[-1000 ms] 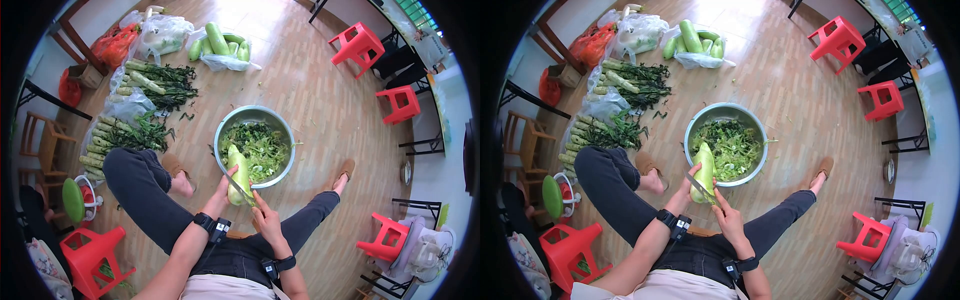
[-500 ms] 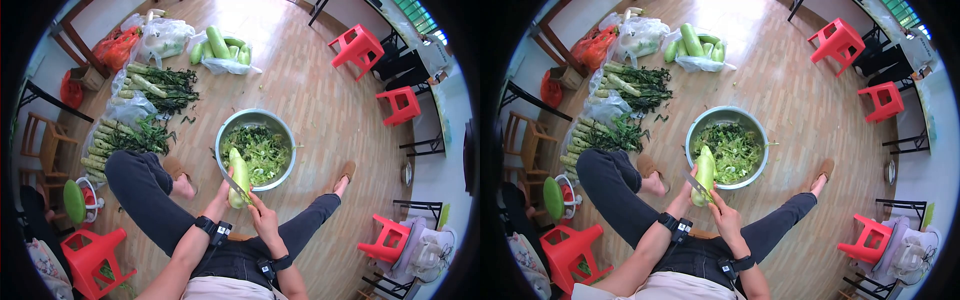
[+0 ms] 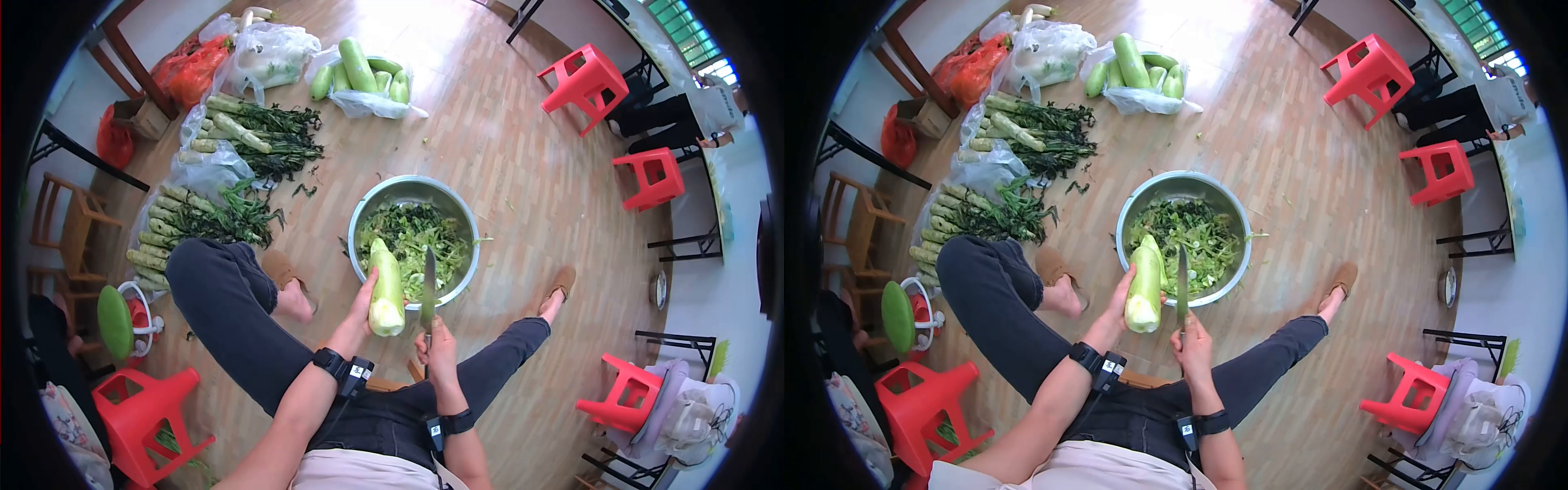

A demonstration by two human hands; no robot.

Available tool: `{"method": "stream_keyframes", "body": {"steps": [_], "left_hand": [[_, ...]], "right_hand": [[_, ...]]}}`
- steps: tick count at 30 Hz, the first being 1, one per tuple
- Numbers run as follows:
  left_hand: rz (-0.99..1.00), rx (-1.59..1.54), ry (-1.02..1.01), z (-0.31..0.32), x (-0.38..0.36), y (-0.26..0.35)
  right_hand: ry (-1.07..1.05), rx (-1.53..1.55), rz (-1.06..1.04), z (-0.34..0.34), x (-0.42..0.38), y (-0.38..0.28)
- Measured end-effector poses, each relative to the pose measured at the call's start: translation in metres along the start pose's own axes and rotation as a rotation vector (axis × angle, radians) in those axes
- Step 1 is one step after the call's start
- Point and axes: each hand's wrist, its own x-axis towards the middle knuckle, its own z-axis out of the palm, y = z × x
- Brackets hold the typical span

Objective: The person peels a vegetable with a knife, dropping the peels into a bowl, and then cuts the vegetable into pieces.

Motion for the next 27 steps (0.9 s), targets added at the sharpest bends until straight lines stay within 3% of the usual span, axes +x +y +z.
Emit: {"method": "stream_keyframes", "body": {"steps": [5,7,11,14,17,27], "left_hand": [[-0.038,0.018,-0.011,-0.001,0.003,-0.002],[-0.059,0.008,0.026,-0.003,0.005,-0.004],[-0.113,0.027,0.033,-0.004,0.002,-0.003],[-0.157,0.008,-0.04,-0.005,0.002,-0.003],[-0.183,-0.028,-0.078,0.0,-0.001,-0.003],[-0.065,-0.048,-0.038,-0.008,0.007,-0.005]], "right_hand": [[0.001,-0.169,-0.163,-0.009,-0.013,-0.002],[-0.092,-0.628,-0.354,-0.004,-0.026,-0.004],[-0.042,-0.859,-0.399,0.01,-0.029,-0.012],[-0.058,-0.857,-0.489,0.004,-0.022,-0.003],[-0.058,-0.95,-0.448,0.004,-0.02,-0.006],[0.077,-0.91,-0.593,0.01,0.0,0.01]]}}
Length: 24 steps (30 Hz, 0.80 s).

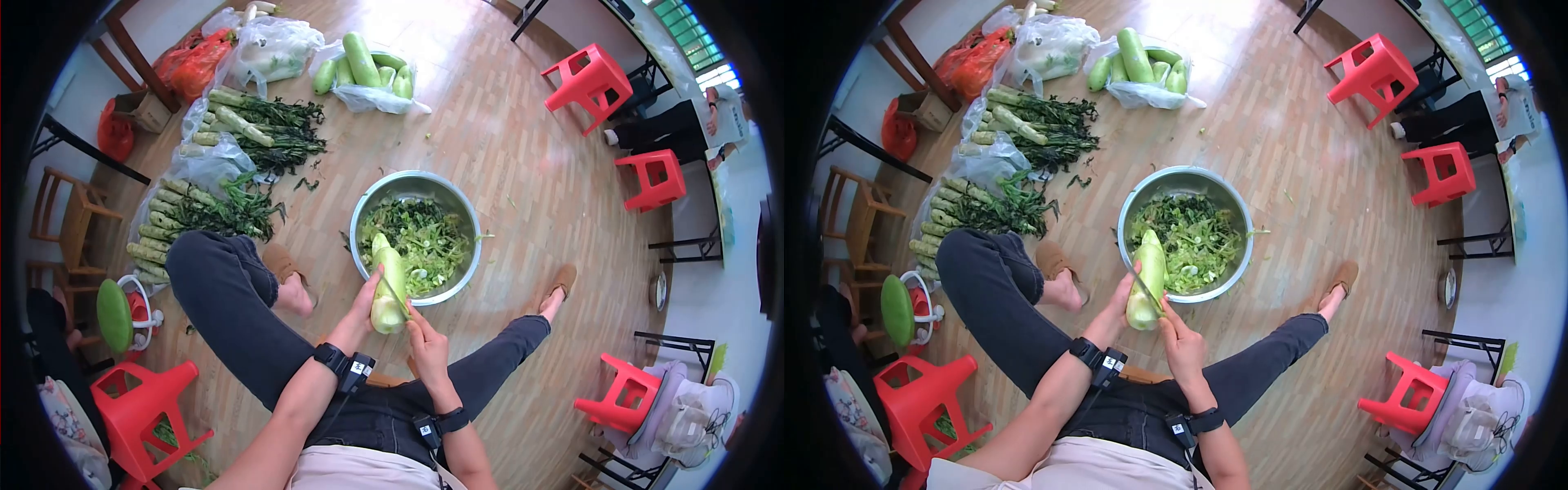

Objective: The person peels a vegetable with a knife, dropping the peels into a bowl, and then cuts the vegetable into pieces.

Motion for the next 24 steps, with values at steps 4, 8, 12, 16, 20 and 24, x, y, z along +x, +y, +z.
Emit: {"method": "stream_keyframes", "body": {"steps": [4,8,12,16,20,24], "left_hand": [[-0.045,0.007,-0.015,0.015,-0.01,0.002],[-0.006,0.093,0.036,0.015,-0.01,0.003],[0.018,0.048,0.057,0.014,-0.011,0.002],[-0.04,0.137,0.076,0.015,-0.01,0.003],[-0.083,0.198,0.035,0.013,-0.012,0.004],[-0.066,0.193,0.052,0.013,-0.012,0.005]], "right_hand": [[-0.121,0.746,0.464,-0.007,0.002,0.005],[0.019,0.684,0.327,-0.021,-0.003,-0.014],[-0.156,0.155,0.051,-0.03,-0.007,-0.008],[-0.221,0.011,0.073,-0.028,-0.009,-0.014],[-0.187,-0.021,-0.056,-0.025,-0.007,-0.011],[-0.139,-0.047,-0.056,-0.019,-0.005,-0.014]]}}
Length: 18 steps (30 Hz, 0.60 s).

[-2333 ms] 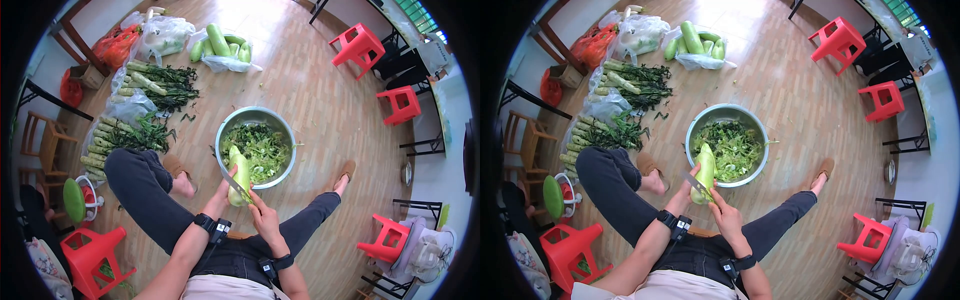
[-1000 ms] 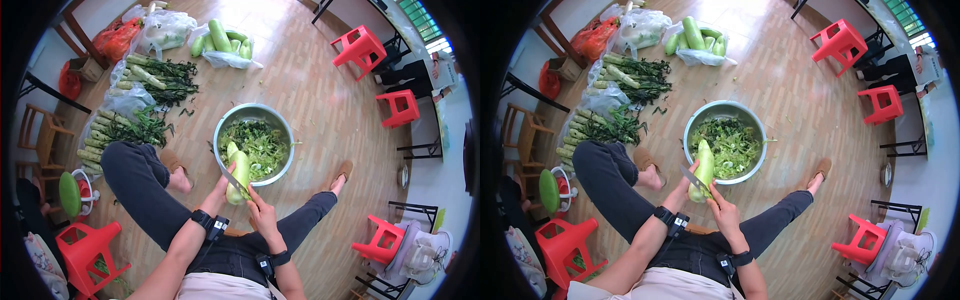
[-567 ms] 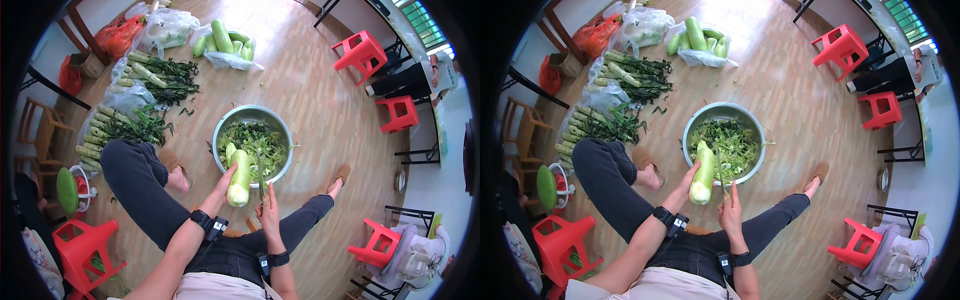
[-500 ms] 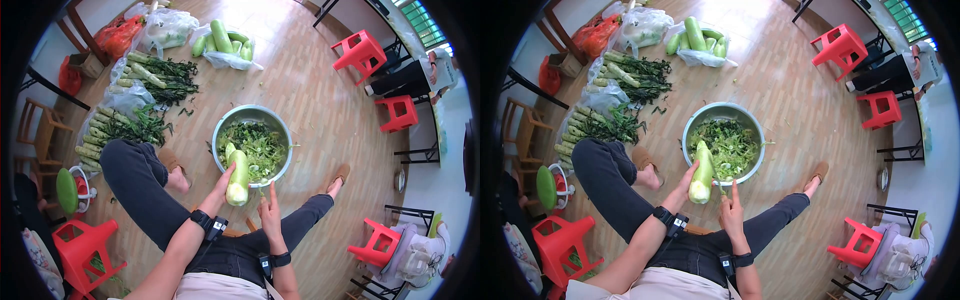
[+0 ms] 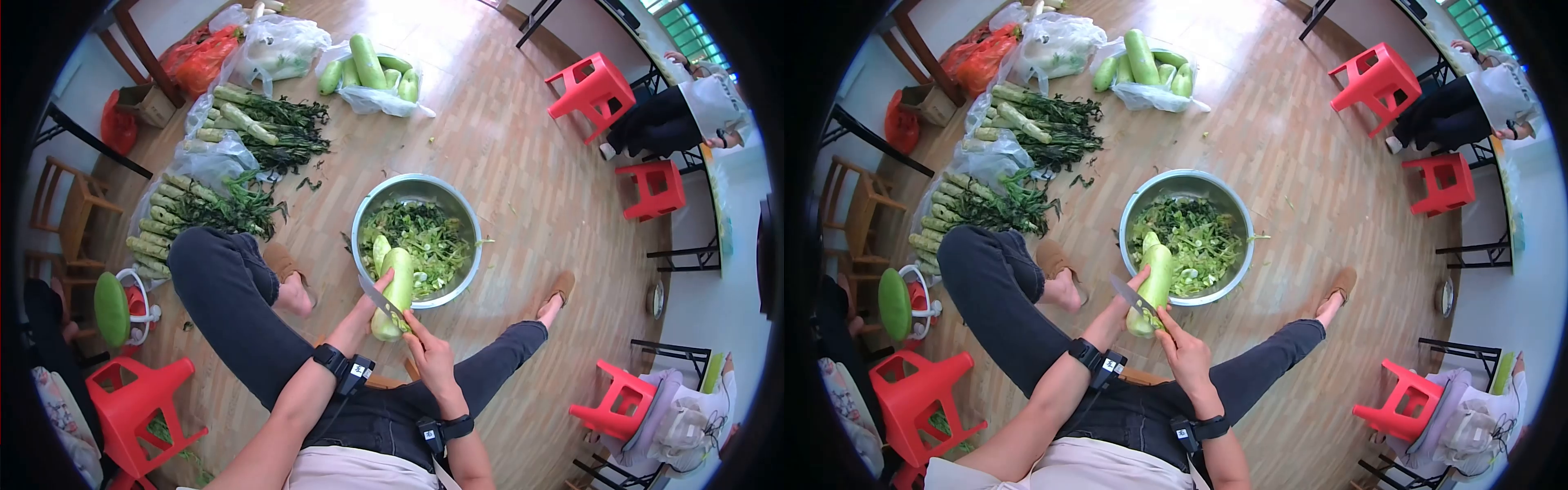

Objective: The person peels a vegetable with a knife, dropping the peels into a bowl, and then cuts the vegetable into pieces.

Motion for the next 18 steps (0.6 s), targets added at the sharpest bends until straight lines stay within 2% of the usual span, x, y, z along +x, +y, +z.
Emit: {"method": "stream_keyframes", "body": {"steps": [3,7,9,10,12,14,16,17,18], "left_hand": [[0.082,-0.016,0.043,-0.005,0.006,-0.004],[0.035,-0.027,0.022,-0.001,0.001,0.0],[0.083,-0.019,0.023,0.007,-0.002,0.003],[0.083,-0.019,0.022,0.009,-0.005,0.004],[0.085,0.02,-0.012,0.013,-0.01,0.006],[0.081,0.017,0.031,0.013,-0.008,0.004],[0.076,0.016,0.072,0.011,-0.005,0.003],[0.065,0.029,0.069,0.007,-0.003,0.002],[0.058,0.041,0.066,0.005,-0.001,0.001]], "right_hand": [[0.009,-0.01,0.06,0.006,0.004,-0.001],[0.035,0.05,0.063,0.013,0.007,0.006],[-0.023,0.735,0.268,0.018,0.008,0.015],[-0.022,0.735,0.268,0.016,0.009,0.015],[0.066,1.015,0.464,0.007,0.008,0.012],[0.046,1.002,0.44,0.005,0.003,0.022],[-0.005,0.465,0.169,0.005,-0.003,0.021],[-0.007,0.463,0.17,0.003,-0.006,0.02],[-0.036,0.276,0.117,-0.003,-0.006,0.008]]}}
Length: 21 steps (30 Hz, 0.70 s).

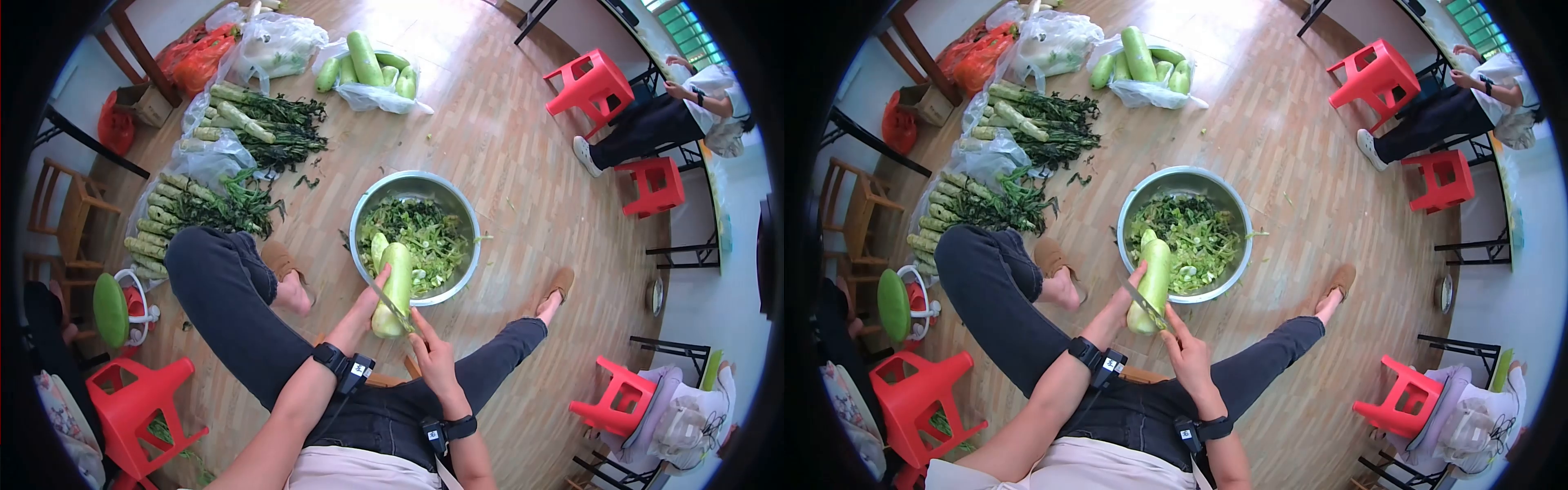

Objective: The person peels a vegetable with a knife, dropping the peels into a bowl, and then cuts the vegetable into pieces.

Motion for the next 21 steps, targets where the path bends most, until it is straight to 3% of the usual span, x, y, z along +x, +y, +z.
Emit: {"method": "stream_keyframes", "body": {"steps": [1,3,7,15,21], "left_hand": [[0.008,-0.001,0.0,0.0,0.002,0.001],[0.046,0.174,0.066,-0.002,0.005,-0.001],[-0.018,0.105,-0.015,-0.011,0.012,-0.006],[-0.01,0.036,0.004,0.0,-0.002,0.0],[0.09,0.038,0.021,-0.007,0.006,-0.008]], "right_hand": [[-0.024,-0.189,-0.051,-0.001,0.001,-0.009],[-0.048,-0.273,-0.074,-0.002,0.003,-0.016],[-0.043,-0.441,-0.135,0.001,0.003,-0.015],[0.092,-0.49,-0.172,0.013,0.008,-0.01],[0.218,-0.348,-0.2,0.023,0.012,0.003]]}}
